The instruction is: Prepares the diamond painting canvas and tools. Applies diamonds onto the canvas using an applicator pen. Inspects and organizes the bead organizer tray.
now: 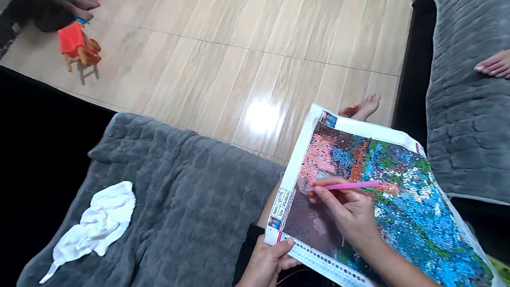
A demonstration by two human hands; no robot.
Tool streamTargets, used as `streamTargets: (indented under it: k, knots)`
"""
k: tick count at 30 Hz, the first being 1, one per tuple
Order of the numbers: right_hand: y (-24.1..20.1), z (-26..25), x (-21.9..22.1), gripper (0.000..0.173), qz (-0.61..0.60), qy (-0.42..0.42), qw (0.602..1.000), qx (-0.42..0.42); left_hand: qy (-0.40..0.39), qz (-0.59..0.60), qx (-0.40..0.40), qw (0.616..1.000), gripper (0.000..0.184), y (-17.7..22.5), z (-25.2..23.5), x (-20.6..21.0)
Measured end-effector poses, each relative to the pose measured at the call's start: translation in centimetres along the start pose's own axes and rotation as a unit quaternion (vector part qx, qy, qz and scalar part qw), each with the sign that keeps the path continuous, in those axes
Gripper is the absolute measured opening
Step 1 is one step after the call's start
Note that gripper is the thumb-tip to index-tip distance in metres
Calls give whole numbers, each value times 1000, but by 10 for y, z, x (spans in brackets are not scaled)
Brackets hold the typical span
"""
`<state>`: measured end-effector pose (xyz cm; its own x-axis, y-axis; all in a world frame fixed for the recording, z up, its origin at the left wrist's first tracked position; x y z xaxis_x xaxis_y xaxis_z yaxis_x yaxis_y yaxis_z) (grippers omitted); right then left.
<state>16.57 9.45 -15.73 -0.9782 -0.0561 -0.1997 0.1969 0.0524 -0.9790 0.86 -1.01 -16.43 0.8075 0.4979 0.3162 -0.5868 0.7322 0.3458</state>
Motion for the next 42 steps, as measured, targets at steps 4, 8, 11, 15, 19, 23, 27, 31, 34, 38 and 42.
streamTargets:
  k: [4, 8, 11, 15, 19, 23, 27, 31, 34, 38, 42]
  knots:
    - [4, 0, 5, 13, 1, -9, 1000, -24, -3, -8, -2, 1000, 17, 0, -2, -1]
    - [5, 0, 7, 12, 6, -6, 1000, -26, -8, -5, 0, 1000, 18, 0, -3, -2]
    - [6, -1, 8, 13, 16, -7, 1000, -25, -10, 0, -1, 1000, 18, 0, -3, -2]
    - [7, -2, 10, 12, 18, -14, 999, -34, -8, 0, -2, 1000, 18, 0, -3, -1]
    - [8, -1, 13, 14, 47, -16, 997, -61, -9, -3, -2, 1000, 18, 0, -3, 0]
    - [7, -1, 13, 13, 55, -16, 996, -72, -9, -3, -2, 1000, 18, 1, -3, 0]
    - [1, -2, 11, 14, 53, -15, 996, -76, -14, -2, -1, 1000, 18, 1, -4, -1]
    - [1, -2, 11, 15, 64, -12, 995, -77, -13, -6, -3, 1000, 18, 0, -4, -1]
    - [4, -2, 13, 15, 79, -15, 993, -85, -17, -7, 1, 1000, 18, 1, -4, -1]
    - [5, -2, 15, 16, 94, -17, 991, -95, -14, -10, 0, 1000, 18, 1, -4, -1]
    - [7, -2, 17, 15, 99, -22, 989, -103, -18, -11, -1, 1000, 17, 1, -5, -1]
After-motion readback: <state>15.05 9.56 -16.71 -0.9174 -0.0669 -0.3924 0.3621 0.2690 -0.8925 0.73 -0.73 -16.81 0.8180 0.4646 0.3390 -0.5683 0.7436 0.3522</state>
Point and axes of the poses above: each hand's wrist, its own z-axis away from the middle knuckle, its own x-axis out of the palm, y = z × x, the point moved 4 cm from there along -z, towards the middle knuckle, and after that the axes turned 2 degrees about x, right-handed, at the moved point
